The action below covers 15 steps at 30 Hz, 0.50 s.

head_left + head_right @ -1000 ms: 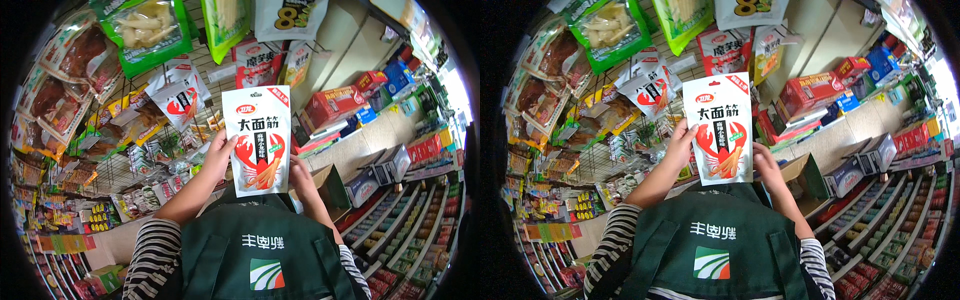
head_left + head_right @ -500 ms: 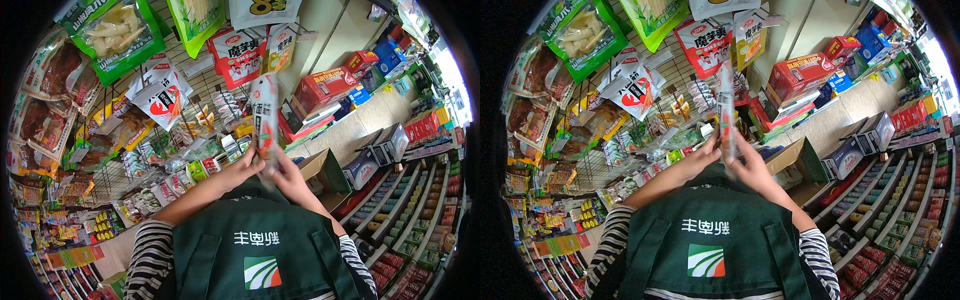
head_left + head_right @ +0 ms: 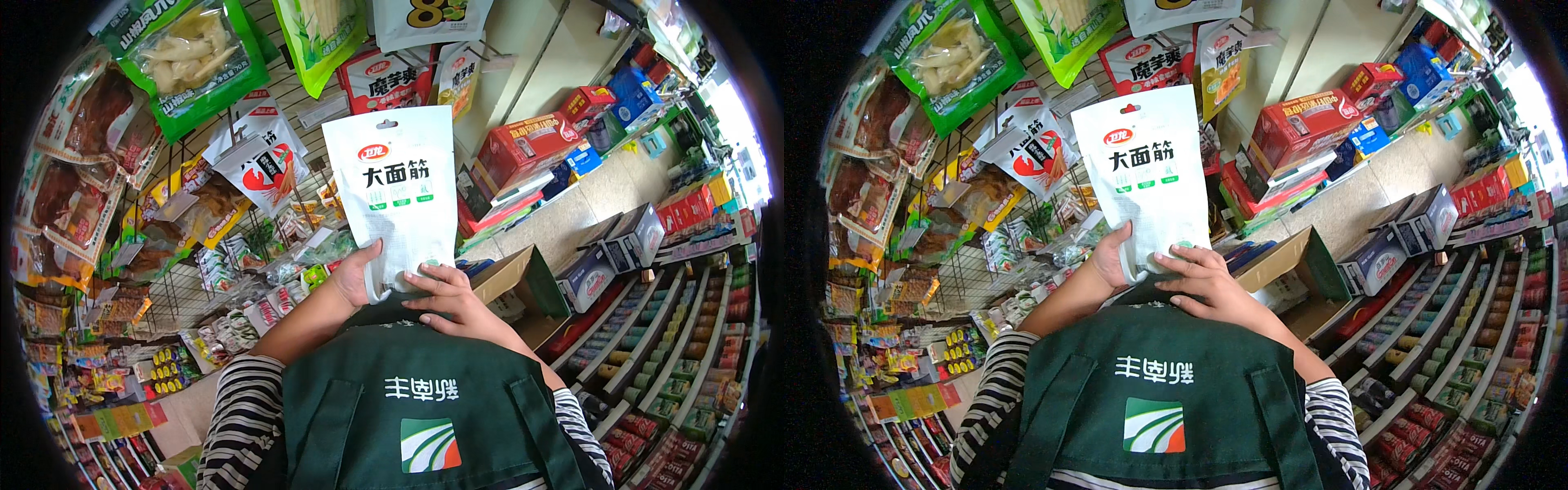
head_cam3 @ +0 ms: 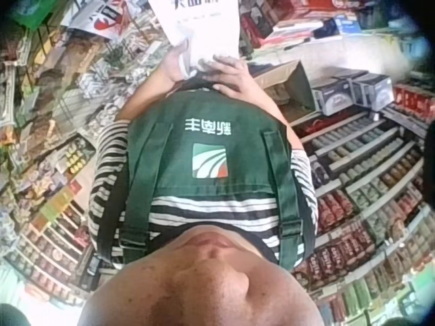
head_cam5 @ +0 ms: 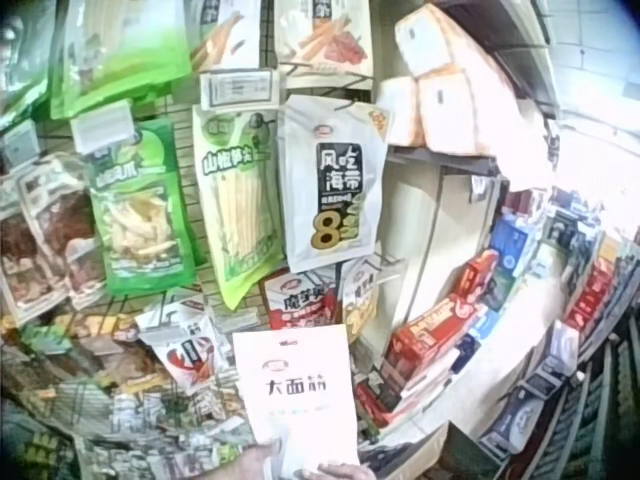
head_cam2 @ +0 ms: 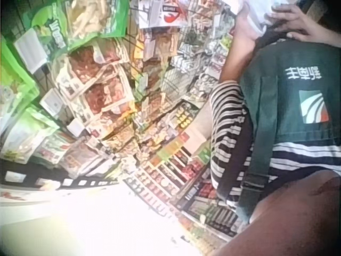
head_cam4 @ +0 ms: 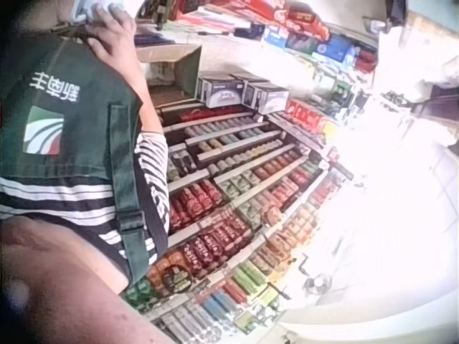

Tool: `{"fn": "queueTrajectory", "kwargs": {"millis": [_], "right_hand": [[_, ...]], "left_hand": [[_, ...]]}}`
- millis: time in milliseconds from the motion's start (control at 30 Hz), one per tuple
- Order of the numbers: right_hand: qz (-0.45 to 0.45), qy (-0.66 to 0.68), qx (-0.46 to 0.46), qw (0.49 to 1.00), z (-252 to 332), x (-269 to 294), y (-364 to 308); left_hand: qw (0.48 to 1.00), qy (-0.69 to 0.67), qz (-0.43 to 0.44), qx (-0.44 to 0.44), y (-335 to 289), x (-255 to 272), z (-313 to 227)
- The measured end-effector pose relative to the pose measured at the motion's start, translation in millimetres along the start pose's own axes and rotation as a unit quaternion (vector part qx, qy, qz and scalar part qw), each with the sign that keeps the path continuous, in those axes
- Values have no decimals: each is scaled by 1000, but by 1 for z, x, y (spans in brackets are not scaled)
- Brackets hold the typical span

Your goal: The person repeatedly picks packaged snack items from a cardboard box and places them onto wire display racks in a convenience store aisle. The person handles peanuts, dried meat, and gluten snacks, arranging them on hooks and shelves.

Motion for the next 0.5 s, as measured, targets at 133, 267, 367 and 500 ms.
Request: {"fn": "queueTrajectory", "kwargs": {"millis": [133, 267, 367, 500], "right_hand": [[7, -8, -10, 1000, 3, 1, -1], [8, 0, -15, 1000, 2, -1, -2], [6, 7, -21, 1000, 0, -2, -4], [15, 3, -22, 1000, -2, -4, -5]], "left_hand": [[1000, -1, 17, 16, -1, -3, 1], [999, 2, 31, 31, -3, -6, 3], [998, -1, 37, 44, -4, -5, 5], [998, 9, 39, 45, -6, -6, 6]]}}
Point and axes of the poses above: each hand's wrist, its own y-axis towards the middle knuckle, its own x-axis out of the back of the hand, z = x × y, the point moved 7 cm from there along y, towards the middle knuckle
